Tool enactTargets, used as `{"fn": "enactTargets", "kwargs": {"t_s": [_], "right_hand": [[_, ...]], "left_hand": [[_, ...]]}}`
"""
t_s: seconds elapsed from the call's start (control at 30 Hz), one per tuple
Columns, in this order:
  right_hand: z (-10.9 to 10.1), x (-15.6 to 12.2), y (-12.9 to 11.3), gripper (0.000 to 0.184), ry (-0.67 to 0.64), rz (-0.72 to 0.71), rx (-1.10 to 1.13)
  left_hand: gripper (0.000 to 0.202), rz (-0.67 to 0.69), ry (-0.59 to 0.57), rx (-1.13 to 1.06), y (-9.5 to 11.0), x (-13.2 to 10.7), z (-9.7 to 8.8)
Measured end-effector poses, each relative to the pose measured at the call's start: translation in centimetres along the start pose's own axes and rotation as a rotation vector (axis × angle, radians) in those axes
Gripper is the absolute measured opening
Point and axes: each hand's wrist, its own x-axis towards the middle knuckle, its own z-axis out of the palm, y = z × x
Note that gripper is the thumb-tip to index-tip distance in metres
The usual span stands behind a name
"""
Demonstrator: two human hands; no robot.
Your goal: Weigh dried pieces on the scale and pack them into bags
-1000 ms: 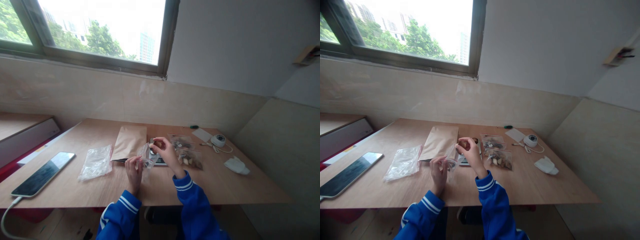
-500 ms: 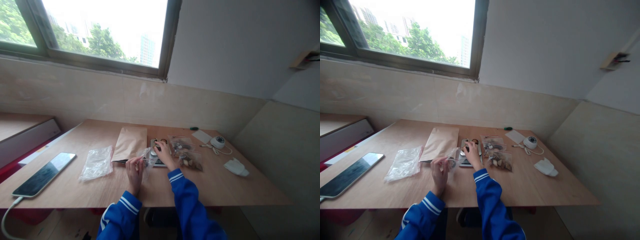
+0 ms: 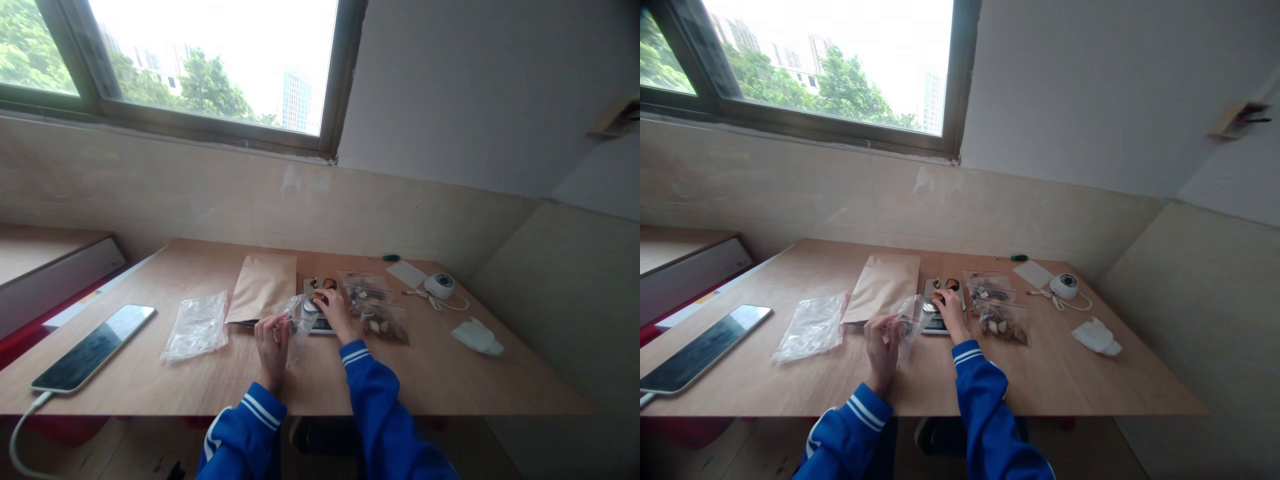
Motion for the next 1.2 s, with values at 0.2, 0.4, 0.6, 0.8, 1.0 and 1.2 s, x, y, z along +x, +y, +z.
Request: {"fn": "enactTargets", "kwargs": {"t_s": [0.2, 0.4, 0.6, 0.8, 1.0, 1.2], "right_hand": [[-3.4, -0.2, -2.6, 0.033, 0.043, 0.117, 0.359], [-6.4, -0.7, -6.4, 0.032, -0.395, 0.02, 0.427], [-4.9, -0.8, -8.1, 0.03, -0.482, -0.029, 0.37], [-3.4, 0.4, -5.6, 0.029, -0.096, -0.038, 0.321], [-0.1, 2.7, -0.4, 0.041, 0.03, 0.082, -0.293], [1.4, 3.2, 0.9, 0.038, -0.03, 0.067, -0.407]], "left_hand": [[0.014, -0.039, -0.002, -0.017, 0.0, -0.1, 0.0], [0.014, -0.039, 0.01, -0.025, 0.1, 0.1, -0.1], [0.015, -0.043, 0.021, -0.047, 0.3, 0.2, -0.2], [0.014, -0.092, 0.042, -0.081, 0.5, 0.3, -0.2], [0.014, -0.05, 0.046, -0.067, 0.3, 0.3, 0.0], [0.013, -0.056, 0.048, -0.051, 0.2, 0.2, -0.1]]}}
